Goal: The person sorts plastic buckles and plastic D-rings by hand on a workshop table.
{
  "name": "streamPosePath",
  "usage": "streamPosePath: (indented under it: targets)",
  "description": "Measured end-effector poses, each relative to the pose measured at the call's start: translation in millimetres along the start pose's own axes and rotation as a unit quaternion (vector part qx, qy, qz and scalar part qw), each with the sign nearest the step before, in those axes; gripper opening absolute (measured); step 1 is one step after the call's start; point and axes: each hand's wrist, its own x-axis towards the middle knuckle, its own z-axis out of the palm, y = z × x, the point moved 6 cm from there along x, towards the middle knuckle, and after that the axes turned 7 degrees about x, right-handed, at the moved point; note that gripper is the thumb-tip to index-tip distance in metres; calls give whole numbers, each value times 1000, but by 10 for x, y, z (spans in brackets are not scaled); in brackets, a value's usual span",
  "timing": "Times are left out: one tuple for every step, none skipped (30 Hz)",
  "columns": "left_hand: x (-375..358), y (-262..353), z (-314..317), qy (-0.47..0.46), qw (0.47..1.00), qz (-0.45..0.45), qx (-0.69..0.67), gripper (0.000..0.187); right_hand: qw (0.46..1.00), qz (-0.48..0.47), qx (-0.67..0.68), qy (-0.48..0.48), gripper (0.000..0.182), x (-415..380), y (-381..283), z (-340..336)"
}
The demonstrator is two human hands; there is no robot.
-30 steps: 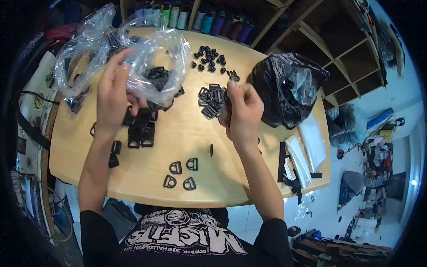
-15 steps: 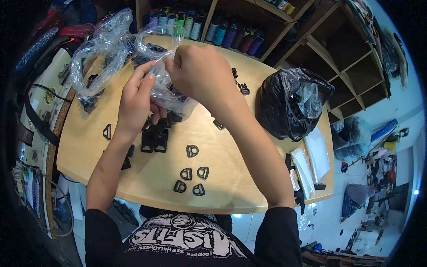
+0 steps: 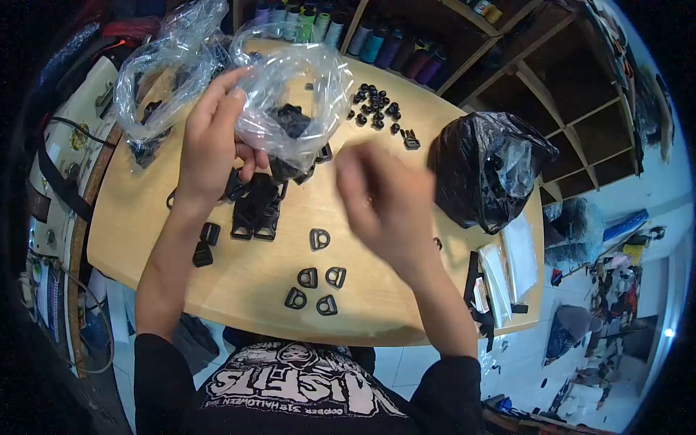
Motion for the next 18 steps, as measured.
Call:
streamPosePath:
  targets:
    - [11, 3, -16, 2, 1000, -4, -1, 38, 988, 84, 5, -131, 10, -198, 123, 180]
    - [19, 15, -28, 7, 1000, 6, -3, 38, 978, 82, -22, -191, 16, -398, 241, 323]
    - [20, 12, -28, 9, 1000, 15, -5, 38, 963, 82, -49, -251, 23, -586, 367, 462]
    - [18, -1, -29, 10, 1000, 22, -5, 38, 962, 88, -48, -255, 23, -678, 425, 512]
    - [10, -20, -28, 11, 1000, 17, -6, 38, 957, 107, -32, -267, 27, -748, 479, 570]
    - [2, -21, -21, 11, 1000, 21, 2, 38, 952, 124, -14, -278, 33, -798, 520, 616]
    - [-6, -21, -17, 11, 1000, 26, 11, 38, 952, 126, -11, -280, 33, -824, 542, 639]
    - [-10, -25, -12, 9, 999, 30, 15, 38, 952, 129, -23, -276, 33, -838, 570, 642]
    - [-7, -25, -12, 8, 999, 29, 16, 38, 952, 134, -35, -272, 34, -847, 590, 631]
    - [-6, -16, -8, 8, 999, 34, 21, 38, 952, 136, -35, -272, 34, -856, 579, 608]
    - [-10, -11, -6, 10, 999, 38, 26, 38, 952, 130, -25, -275, 35, -853, 531, 578]
    - [-13, -13, -4, 12, 999, 36, 25, 38, 952, 122, -15, -279, 35, -838, 478, 557]
    - [-10, -3, -6, 15, 999, 39, 21, 38, 952, 120, -13, -281, 35, -839, 414, 536]
    - [-8, 3, -19, 18, 999, 41, 17, 38, 946, 103, -6, -307, 35, -882, 309, 539]
    - [-6, -2, -34, 19, 999, 39, 18, 38, 939, 88, 2, -332, 36, -935, 227, 550]
    - [-2, -6, -38, 17, 999, 43, 22, 37, 934, 97, -3, -343, 38, -978, 202, 583]
    - [-1, -7, -32, 14, 998, 47, 24, 37, 934, 99, -3, -342, 38, -1000, 213, 608]
    - [-3, -5, -24, 12, 999, 46, 23, 37, 940, 68, -28, -334, 38, -1010, 212, 624]
